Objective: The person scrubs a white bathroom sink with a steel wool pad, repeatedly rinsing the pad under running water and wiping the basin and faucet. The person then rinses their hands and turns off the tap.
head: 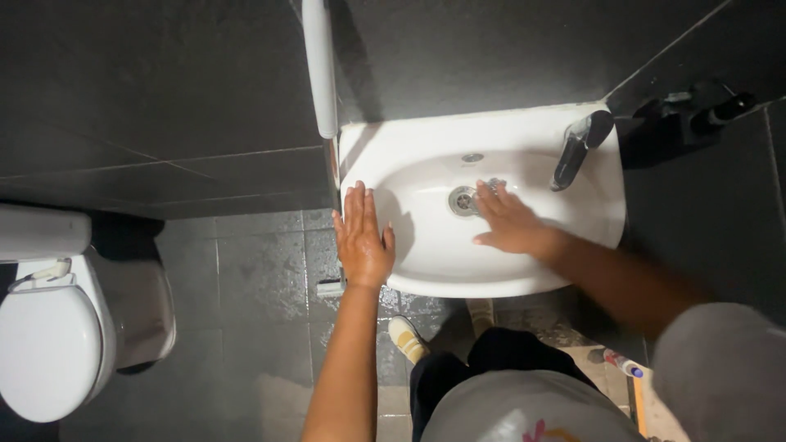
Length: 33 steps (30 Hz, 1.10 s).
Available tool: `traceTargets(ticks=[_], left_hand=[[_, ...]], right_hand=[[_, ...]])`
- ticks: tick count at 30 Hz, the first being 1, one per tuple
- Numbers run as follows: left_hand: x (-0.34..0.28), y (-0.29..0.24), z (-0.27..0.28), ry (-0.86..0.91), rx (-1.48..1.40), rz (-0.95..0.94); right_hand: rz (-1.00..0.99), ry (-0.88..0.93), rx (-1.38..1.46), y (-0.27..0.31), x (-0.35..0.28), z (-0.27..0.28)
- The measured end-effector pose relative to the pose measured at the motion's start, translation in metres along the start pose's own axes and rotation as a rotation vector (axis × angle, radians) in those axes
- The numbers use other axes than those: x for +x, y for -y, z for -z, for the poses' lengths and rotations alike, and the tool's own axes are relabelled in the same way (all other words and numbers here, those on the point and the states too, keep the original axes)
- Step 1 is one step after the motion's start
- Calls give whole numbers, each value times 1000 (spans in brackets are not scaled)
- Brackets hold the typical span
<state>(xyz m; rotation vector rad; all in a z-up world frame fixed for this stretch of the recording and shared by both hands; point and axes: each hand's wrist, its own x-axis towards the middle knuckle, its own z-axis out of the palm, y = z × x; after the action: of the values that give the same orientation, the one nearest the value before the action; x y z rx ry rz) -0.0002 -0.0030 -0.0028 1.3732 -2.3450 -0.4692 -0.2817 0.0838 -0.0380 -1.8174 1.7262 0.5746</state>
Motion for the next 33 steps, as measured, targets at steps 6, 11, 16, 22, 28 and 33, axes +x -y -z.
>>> traceTargets(ticks=[6, 11, 16, 22, 28, 33], left_hand=[[0, 1, -1, 19, 15, 8], [-4, 3, -5, 10, -17, 21], [-5, 7, -9, -12, -16, 8], [-5, 4, -4, 1, -13, 6], [-1, 0, -3, 4, 10, 9], [-3, 2, -5, 15, 21, 15]], right_hand=[[275, 103, 288, 42, 12, -21], [281, 54, 107, 11, 15, -26], [25, 73, 441, 86, 48, -12], [587, 112, 718, 82, 24, -67], [-75, 16, 78, -36, -18, -49], [-154, -191, 423, 34, 40, -41]])
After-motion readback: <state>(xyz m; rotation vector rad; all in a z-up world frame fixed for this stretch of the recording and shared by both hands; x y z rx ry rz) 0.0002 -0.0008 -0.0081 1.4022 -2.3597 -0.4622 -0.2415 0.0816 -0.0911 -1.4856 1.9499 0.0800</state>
